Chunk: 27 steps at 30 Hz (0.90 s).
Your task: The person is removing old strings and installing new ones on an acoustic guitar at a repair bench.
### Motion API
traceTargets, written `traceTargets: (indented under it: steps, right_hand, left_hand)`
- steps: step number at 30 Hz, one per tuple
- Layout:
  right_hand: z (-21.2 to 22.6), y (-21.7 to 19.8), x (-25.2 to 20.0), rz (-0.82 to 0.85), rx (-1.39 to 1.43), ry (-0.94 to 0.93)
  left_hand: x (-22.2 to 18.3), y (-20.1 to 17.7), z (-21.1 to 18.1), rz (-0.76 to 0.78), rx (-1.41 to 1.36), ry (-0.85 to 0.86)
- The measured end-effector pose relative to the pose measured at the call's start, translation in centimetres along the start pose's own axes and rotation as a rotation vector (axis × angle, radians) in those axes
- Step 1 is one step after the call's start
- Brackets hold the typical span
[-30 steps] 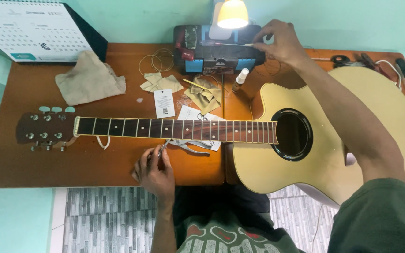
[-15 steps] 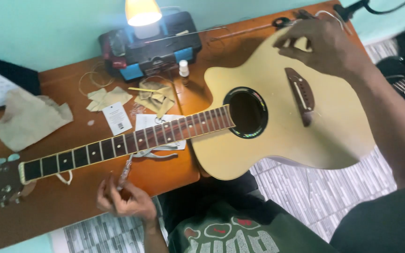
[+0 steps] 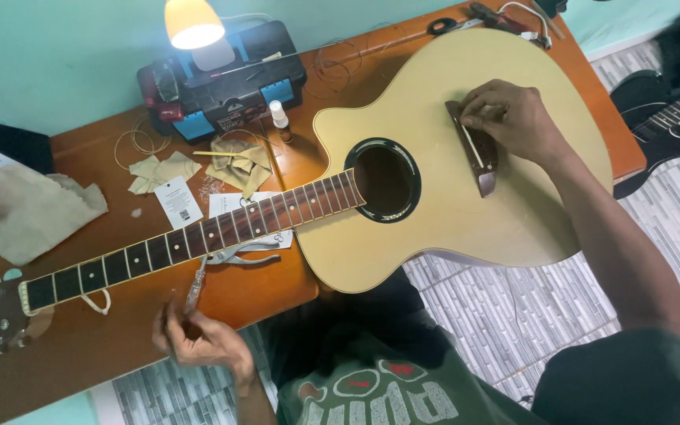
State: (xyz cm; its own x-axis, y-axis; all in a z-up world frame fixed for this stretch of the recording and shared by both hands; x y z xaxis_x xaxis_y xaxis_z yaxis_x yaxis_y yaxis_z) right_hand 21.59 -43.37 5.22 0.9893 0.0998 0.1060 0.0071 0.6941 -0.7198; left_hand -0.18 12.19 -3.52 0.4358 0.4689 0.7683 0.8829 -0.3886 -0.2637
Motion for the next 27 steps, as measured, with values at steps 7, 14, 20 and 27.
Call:
traceTargets:
  steps: [7,14,20,27]
  right_hand:
    - [1.7,-1.6,-0.7,-0.113,0.196,0.066]
    - [2.5,-1.3,-0.8,-0.084,0.218,0.018]
    - [5.8,-1.2,-2.2,-0.018,0.339,0.026]
    - [15.5,-2.2,-4.4,0.072,0.442,-0.289]
  left_hand:
    - [0.1,0.2,-1.3,0.007,-0.059,-0.022]
    - [0.6,1.0,-4.4,0.038,-0.02,-0.017]
    - [1.2,2.0,-7.3,0.116,-0.295,-0.039]
    - [6.0,5.7,-18.2,0.275,-0.586,0.171]
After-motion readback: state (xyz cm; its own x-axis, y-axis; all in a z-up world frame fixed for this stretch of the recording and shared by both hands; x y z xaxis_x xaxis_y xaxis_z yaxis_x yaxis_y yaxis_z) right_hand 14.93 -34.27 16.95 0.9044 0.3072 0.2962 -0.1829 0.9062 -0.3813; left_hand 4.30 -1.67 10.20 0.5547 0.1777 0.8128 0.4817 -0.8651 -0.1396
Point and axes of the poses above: each hand's wrist, its own x-axis towards the middle knuckle, its own y-axis out of the palm, z = x × y, the point moved 10 cm from there along x, towards the middle knuckle, and after that the axes turned 6 degrees about y, right-handed, at the moved point
